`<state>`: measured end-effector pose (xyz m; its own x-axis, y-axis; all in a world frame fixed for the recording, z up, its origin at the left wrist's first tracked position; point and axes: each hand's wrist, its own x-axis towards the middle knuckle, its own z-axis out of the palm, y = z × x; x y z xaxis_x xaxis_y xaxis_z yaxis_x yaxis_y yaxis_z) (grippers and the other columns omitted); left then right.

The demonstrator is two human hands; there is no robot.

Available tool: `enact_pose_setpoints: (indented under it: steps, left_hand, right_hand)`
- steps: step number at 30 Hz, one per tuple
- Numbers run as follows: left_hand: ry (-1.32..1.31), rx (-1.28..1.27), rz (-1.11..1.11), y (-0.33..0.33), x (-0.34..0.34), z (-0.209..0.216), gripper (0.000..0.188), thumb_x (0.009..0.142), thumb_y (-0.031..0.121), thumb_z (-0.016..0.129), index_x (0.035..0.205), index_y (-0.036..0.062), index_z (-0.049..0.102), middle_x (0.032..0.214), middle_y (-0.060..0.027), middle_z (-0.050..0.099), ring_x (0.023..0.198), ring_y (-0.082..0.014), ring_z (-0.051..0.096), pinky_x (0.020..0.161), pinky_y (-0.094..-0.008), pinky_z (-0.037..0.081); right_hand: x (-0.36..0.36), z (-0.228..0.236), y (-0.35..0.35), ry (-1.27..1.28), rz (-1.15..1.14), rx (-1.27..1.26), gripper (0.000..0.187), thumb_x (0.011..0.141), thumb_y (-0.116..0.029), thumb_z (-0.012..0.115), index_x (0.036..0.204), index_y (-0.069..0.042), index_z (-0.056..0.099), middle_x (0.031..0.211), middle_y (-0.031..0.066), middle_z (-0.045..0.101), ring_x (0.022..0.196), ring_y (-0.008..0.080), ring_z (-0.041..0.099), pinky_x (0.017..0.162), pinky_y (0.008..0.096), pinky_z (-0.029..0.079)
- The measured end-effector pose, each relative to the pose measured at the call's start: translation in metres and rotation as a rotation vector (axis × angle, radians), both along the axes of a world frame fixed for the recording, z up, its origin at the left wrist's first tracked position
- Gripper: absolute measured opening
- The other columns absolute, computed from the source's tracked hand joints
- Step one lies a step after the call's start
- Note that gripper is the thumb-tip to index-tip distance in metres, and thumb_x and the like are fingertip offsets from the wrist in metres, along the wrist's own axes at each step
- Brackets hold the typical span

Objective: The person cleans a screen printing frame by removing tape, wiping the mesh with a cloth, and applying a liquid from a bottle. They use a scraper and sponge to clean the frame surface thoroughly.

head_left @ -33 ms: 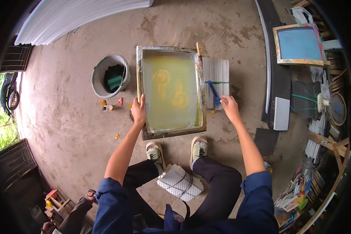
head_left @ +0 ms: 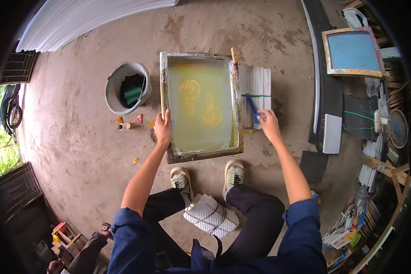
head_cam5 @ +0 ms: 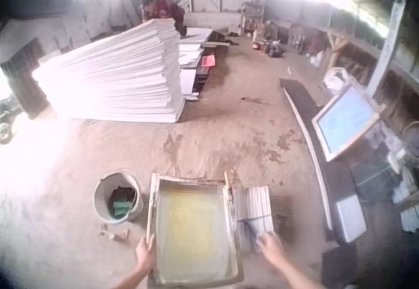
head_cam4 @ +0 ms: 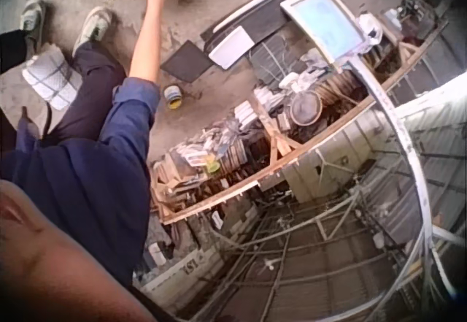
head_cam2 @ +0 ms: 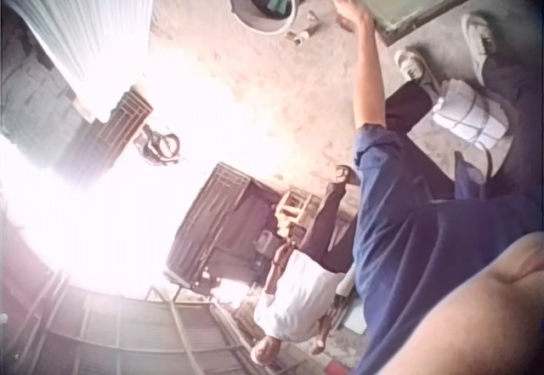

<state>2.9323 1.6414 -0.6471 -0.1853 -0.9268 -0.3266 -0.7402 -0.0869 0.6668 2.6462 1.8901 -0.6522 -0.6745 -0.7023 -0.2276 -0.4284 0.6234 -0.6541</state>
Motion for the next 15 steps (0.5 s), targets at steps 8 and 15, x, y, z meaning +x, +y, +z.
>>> enact_pose_setpoints:
  steps: [8,15]
  left_hand:
    - [0.175,-0.021,-0.129,0.001,-0.008,-0.079,0.051,0.094,0.044,0.041,0.109,-0.0027,0.053,0.087,-0.0187,0.053,0.084,-0.0301,0.048,0.079,-0.0399,0.041]
    - [0.088,-0.176,-0.311,-0.007,0.008,-0.088,0.047,0.092,0.036,0.049,0.120,-0.0017,0.051,0.103,-0.0227,0.051,0.097,-0.0338,0.050,0.086,-0.0405,0.041]
  right_hand:
    - [0.000,-0.073,-0.039,0.493,0.121,0.101,0.049,0.081,-0.002,0.059,0.127,-0.002,0.041,0.116,0.0232,0.043,0.108,0.0381,0.045,0.091,0.0432,0.042]
    - [-0.001,-0.077,-0.042,0.509,0.137,0.103,0.052,0.080,0.000,0.058,0.128,-0.006,0.039,0.114,0.0219,0.046,0.108,0.0379,0.046,0.090,0.0442,0.043]
